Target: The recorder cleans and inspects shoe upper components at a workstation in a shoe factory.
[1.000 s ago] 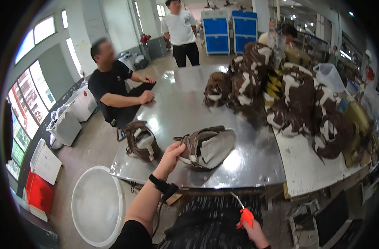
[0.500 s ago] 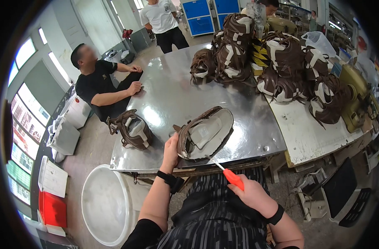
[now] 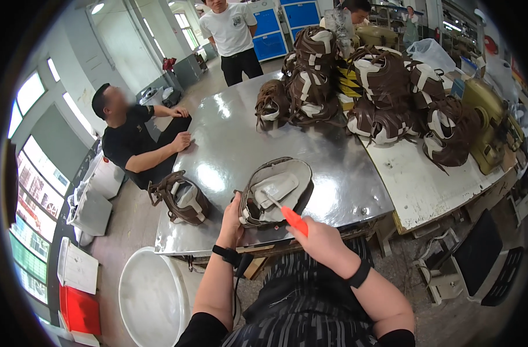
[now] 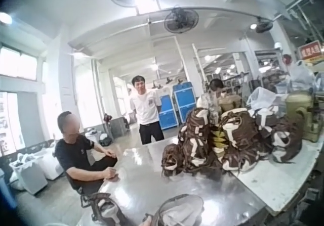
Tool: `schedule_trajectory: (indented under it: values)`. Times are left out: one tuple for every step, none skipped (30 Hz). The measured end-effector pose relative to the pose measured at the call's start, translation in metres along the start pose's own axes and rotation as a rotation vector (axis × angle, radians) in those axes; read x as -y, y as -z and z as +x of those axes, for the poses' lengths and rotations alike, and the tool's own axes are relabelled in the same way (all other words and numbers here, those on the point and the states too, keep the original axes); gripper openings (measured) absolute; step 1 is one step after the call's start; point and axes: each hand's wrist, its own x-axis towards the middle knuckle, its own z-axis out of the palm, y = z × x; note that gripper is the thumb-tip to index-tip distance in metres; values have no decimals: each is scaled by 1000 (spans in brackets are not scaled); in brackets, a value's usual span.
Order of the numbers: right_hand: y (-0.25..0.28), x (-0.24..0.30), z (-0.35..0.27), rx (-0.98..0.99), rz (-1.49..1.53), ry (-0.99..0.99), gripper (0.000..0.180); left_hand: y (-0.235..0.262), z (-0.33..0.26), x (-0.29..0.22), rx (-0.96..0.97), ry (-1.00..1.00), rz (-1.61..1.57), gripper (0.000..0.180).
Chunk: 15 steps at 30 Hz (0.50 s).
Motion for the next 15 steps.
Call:
schedule_trajectory:
  values:
    - [-2, -4, 10, -48, -27, -10, 44, -3, -1, -1, 8, -7, 4, 43]
    - [-3, -15, 20, -94, 2, -43, 45, -6, -2, -1, 11, -13, 30, 43]
    - [-1, -27, 28, -111, 35, -115, 45, -7, -4, -1, 11, -19, 54, 44]
    - [2, -36, 29, -148, 1, -148, 45, -3, -3, 1, -6, -20, 61, 43]
    - [6, -44, 28, -185, -35, -183, 45, 0, -3, 2, -3, -28, 61, 43]
    - [14, -44, 24, -176, 3, -238, 45, 4, -3, 4, -20, -41, 76, 42]
    - [18, -48, 16, -181, -2, -238, 45, 1, -4, 5, -25, -48, 92, 41]
    - [21, -52, 8, -178, -53, -248, 45, -1, -5, 5, -7, -62, 62, 37]
    - [24, -54, -1, -172, -101, -260, 45, -3, -6, 5, -4, -61, 61, 37]
    - [29, -41, -11, -77, -32, -270, 45, -2, -7, 5, 7, -79, 37, 37]
    - [25, -37, -20, -81, -69, -205, 46, -2, -7, 5, 17, -97, 14, 36]
    - [25, -29, -27, -35, -12, -201, 46, -1, -6, 4, 14, -101, 13, 36]
    - [25, -24, -33, 11, 47, -196, 46, 0, -5, 5, 20, -100, 18, 36]
    - [19, -31, -37, 34, 71, -188, 41, 0, -4, 6, 25, -96, 11, 36]
    - [19, -30, -40, 32, 74, -184, 41, 3, -3, 6, 24, -96, 2, 36]
